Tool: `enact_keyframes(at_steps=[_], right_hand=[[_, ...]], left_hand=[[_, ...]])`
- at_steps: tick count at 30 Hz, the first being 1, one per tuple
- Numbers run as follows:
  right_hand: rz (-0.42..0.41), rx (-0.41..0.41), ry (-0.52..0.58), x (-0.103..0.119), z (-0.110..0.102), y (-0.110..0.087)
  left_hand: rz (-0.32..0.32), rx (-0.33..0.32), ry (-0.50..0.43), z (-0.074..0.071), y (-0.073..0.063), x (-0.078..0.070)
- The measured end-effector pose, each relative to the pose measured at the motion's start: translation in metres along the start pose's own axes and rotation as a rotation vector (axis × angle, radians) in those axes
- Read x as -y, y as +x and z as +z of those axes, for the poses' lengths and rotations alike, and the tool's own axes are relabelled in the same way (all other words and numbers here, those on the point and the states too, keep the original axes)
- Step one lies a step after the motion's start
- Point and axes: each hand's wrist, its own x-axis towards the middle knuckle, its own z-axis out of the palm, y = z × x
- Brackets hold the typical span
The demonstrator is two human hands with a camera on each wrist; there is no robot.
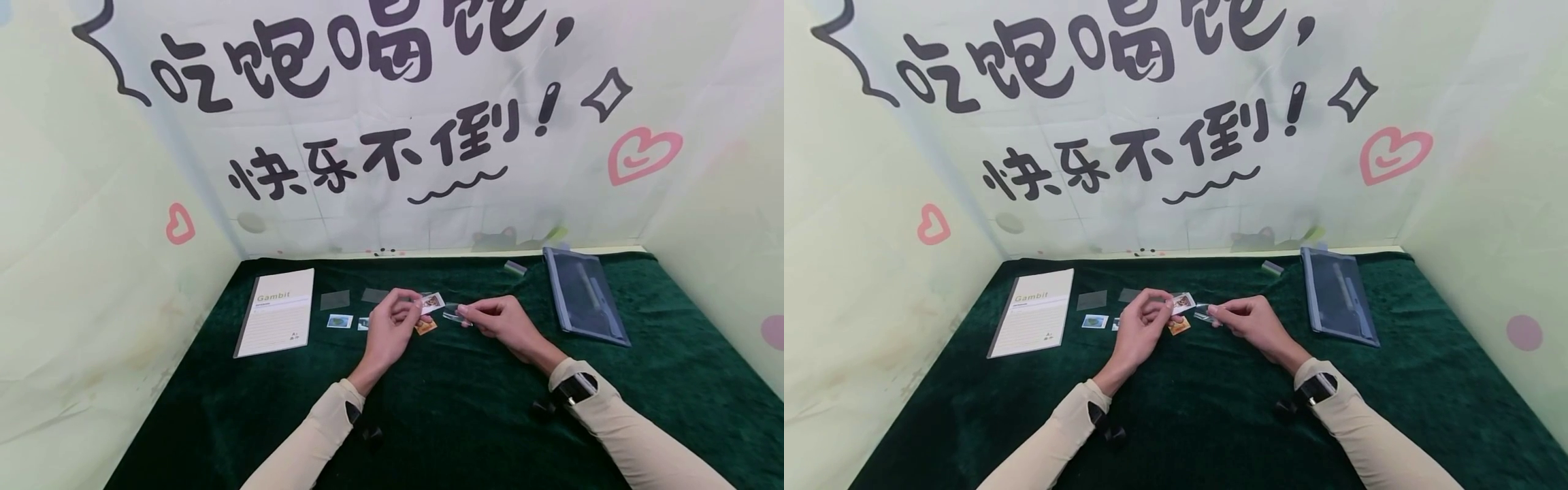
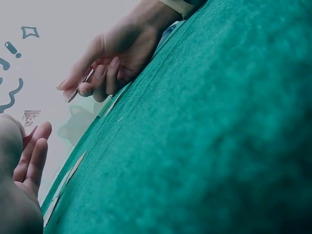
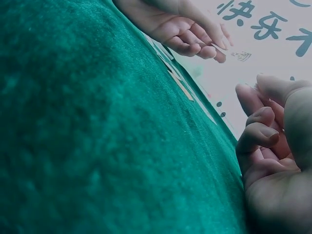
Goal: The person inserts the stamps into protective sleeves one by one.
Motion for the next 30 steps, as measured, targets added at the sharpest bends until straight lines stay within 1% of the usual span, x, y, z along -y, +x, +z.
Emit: enact_keyframes(at_steps=[7,15,19,25,30], right_hand=[[0.001,0.007,0.004,0.0021,0.0012,-0.0012],[-0.011,0.001,0.007,0.0021,0.0015,-0.0014],[-0.003,-0.012,0.008,0.0005,0.0014,-0.0007],[-0.019,-0.011,-0.006,-0.0024,0.0007,0.0009],[-0.039,0.001,-0.022,-0.0020,0.0008,0.0004]], left_hand=[[0.008,0.022,-0.040,-0.0002,0.0001,0.0015],[0.005,0.004,0.019,-0.0005,0.0004,0.0022],[0.005,0.018,-0.002,-0.0008,0.0003,0.0014],[0.002,0.032,-0.043,-0.0005,0.0004,0.0016],[0.000,0.019,-0.031,0.0002,0.0005,0.0018]])
